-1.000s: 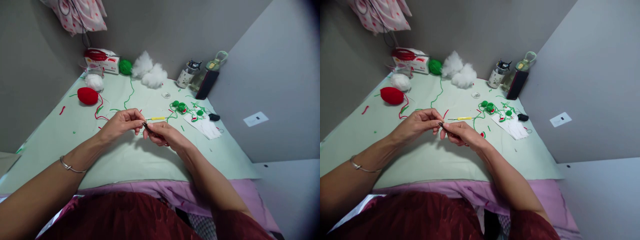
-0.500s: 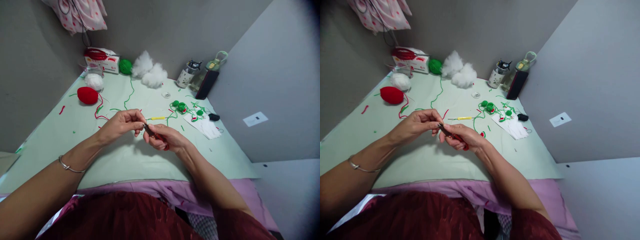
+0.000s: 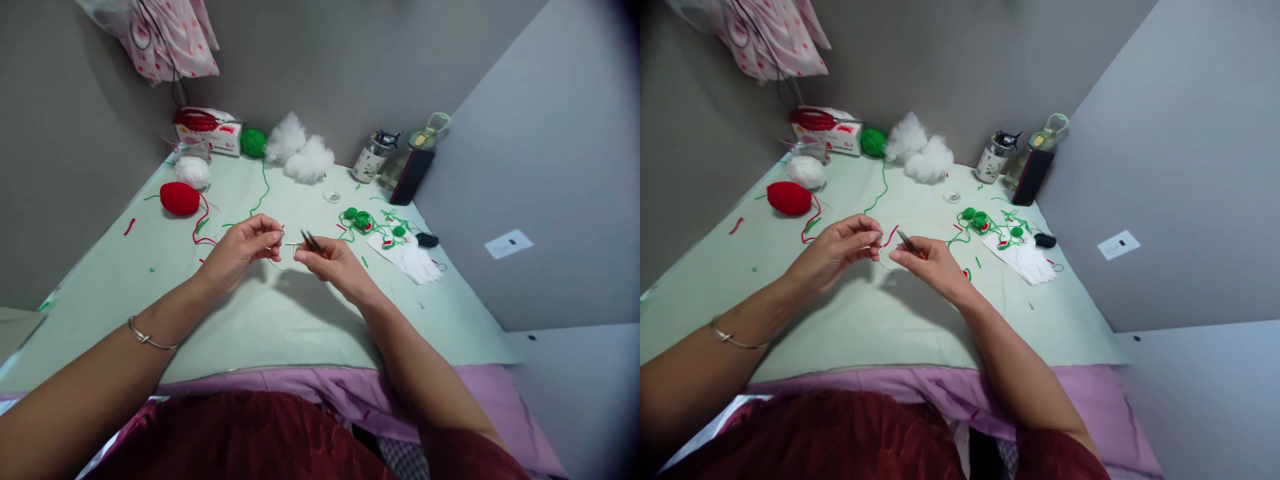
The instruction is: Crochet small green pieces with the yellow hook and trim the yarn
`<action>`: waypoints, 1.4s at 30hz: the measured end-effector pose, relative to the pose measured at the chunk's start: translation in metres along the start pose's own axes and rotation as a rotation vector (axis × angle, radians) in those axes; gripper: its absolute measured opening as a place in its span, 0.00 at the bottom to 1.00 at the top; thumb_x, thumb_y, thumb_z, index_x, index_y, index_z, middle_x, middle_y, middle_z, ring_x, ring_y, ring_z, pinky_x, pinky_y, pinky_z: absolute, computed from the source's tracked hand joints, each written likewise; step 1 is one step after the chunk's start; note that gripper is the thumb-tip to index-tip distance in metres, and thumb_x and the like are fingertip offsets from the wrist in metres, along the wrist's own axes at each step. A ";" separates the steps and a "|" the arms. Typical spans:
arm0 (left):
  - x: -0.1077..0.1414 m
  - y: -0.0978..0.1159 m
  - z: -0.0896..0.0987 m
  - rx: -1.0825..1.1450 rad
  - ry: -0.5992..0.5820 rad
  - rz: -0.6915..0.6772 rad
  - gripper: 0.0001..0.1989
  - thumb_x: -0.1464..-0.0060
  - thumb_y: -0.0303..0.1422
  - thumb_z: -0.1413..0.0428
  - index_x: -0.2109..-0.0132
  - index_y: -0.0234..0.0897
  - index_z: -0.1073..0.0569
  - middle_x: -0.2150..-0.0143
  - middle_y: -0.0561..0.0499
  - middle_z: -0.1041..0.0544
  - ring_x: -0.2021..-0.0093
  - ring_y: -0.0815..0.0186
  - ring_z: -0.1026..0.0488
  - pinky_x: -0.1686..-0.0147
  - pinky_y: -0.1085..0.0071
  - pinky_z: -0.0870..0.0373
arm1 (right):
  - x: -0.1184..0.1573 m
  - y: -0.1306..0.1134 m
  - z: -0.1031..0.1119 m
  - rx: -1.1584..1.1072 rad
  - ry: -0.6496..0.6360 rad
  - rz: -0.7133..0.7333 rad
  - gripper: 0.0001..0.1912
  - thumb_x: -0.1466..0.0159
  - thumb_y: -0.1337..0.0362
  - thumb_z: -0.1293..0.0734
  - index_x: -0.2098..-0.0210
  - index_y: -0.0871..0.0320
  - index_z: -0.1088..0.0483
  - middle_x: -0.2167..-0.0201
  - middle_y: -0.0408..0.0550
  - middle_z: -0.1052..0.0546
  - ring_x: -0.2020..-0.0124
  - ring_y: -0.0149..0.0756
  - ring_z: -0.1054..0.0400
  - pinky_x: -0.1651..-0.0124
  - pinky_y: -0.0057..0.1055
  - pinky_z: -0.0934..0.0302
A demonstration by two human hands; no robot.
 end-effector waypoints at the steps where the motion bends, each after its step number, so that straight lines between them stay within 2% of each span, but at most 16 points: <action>1: 0.000 0.000 0.001 -0.001 0.011 -0.009 0.08 0.48 0.34 0.33 0.64 0.38 0.24 0.69 0.56 0.27 0.70 0.70 0.29 0.64 0.70 0.27 | -0.001 0.000 0.003 0.000 0.057 0.009 0.21 0.40 0.46 0.27 0.67 0.59 0.28 0.80 0.34 0.42 0.78 0.24 0.53 0.74 0.27 0.58; 5: 0.002 -0.004 -0.003 -0.061 0.011 -0.032 0.08 0.46 0.35 0.35 0.63 0.38 0.25 0.73 0.56 0.27 0.71 0.68 0.28 0.64 0.69 0.27 | -0.003 -0.002 0.000 -0.020 0.152 0.077 0.21 0.44 0.48 0.24 0.65 0.59 0.27 0.80 0.34 0.39 0.77 0.25 0.50 0.73 0.27 0.55; 10: 0.007 -0.007 -0.014 -0.128 -0.012 -0.088 0.09 0.44 0.36 0.36 0.61 0.37 0.27 0.67 0.55 0.25 0.72 0.70 0.26 0.66 0.70 0.27 | -0.004 0.003 0.002 -0.073 0.210 0.068 0.20 0.45 0.49 0.24 0.68 0.60 0.27 0.74 0.39 0.30 0.76 0.25 0.45 0.74 0.27 0.51; 13: 0.009 -0.005 -0.018 -0.141 -0.039 -0.124 0.11 0.42 0.36 0.37 0.55 0.38 0.26 0.65 0.55 0.25 0.70 0.70 0.25 0.64 0.69 0.26 | -0.005 0.011 0.004 -0.121 0.198 -0.015 0.19 0.44 0.49 0.24 0.67 0.59 0.27 0.77 0.38 0.32 0.79 0.24 0.46 0.78 0.26 0.53; 17: 0.009 0.001 -0.017 -0.199 -0.065 -0.178 0.16 0.43 0.34 0.36 0.47 0.41 0.24 0.60 0.54 0.26 0.64 0.68 0.24 0.59 0.69 0.25 | -0.005 0.019 0.005 -0.201 0.161 -0.113 0.19 0.46 0.49 0.24 0.68 0.57 0.28 0.79 0.35 0.33 0.84 0.21 0.52 0.83 0.26 0.62; 20: 0.010 0.006 -0.018 -0.291 -0.074 -0.236 0.13 0.45 0.32 0.35 0.51 0.41 0.19 0.60 0.52 0.25 0.60 0.66 0.25 0.56 0.68 0.26 | -0.005 0.020 0.005 -0.241 0.132 -0.129 0.19 0.47 0.49 0.23 0.71 0.57 0.29 0.80 0.34 0.35 0.85 0.21 0.53 0.84 0.26 0.65; 23: 0.010 0.007 -0.016 -0.300 -0.039 -0.250 0.09 0.46 0.31 0.35 0.56 0.40 0.18 0.63 0.52 0.23 0.61 0.65 0.24 0.56 0.68 0.26 | -0.007 0.021 0.001 -0.287 0.065 -0.134 0.20 0.41 0.47 0.27 0.73 0.58 0.30 0.83 0.33 0.39 0.85 0.21 0.57 0.83 0.26 0.66; 27: 0.010 0.006 -0.012 -0.261 0.018 -0.231 0.08 0.49 0.30 0.33 0.59 0.39 0.19 0.65 0.53 0.22 0.62 0.67 0.24 0.57 0.69 0.26 | -0.009 0.020 0.000 -0.365 0.026 -0.085 0.19 0.36 0.47 0.31 0.67 0.58 0.26 0.78 0.37 0.34 0.84 0.20 0.57 0.81 0.27 0.66; 32: 0.009 0.003 -0.011 -0.244 0.016 -0.204 0.09 0.50 0.30 0.33 0.60 0.39 0.19 0.66 0.53 0.20 0.64 0.66 0.23 0.57 0.68 0.25 | -0.008 0.021 -0.002 -0.337 0.034 -0.111 0.18 0.41 0.48 0.26 0.71 0.58 0.27 0.81 0.34 0.37 0.84 0.21 0.58 0.80 0.27 0.65; 35: 0.009 0.001 -0.012 -0.234 0.010 -0.192 0.10 0.52 0.30 0.32 0.60 0.38 0.20 0.67 0.53 0.20 0.65 0.65 0.22 0.57 0.67 0.25 | -0.007 0.021 -0.001 -0.310 0.063 -0.120 0.16 0.46 0.52 0.23 0.69 0.58 0.26 0.79 0.35 0.33 0.84 0.20 0.55 0.81 0.27 0.64; 42: 0.009 -0.002 -0.015 -0.225 -0.009 -0.191 0.10 0.51 0.29 0.33 0.60 0.38 0.22 0.65 0.53 0.22 0.63 0.66 0.23 0.57 0.67 0.25 | -0.007 0.024 0.004 -0.270 0.099 -0.127 0.15 0.45 0.53 0.24 0.69 0.58 0.26 0.78 0.36 0.30 0.84 0.20 0.53 0.81 0.27 0.65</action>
Point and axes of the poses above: each hand's wrist, its own x-axis away from the middle knuckle, its own z-axis out of the back of the hand, y = z × x, the point moved 9 cm from there along -x, towards the middle knuckle
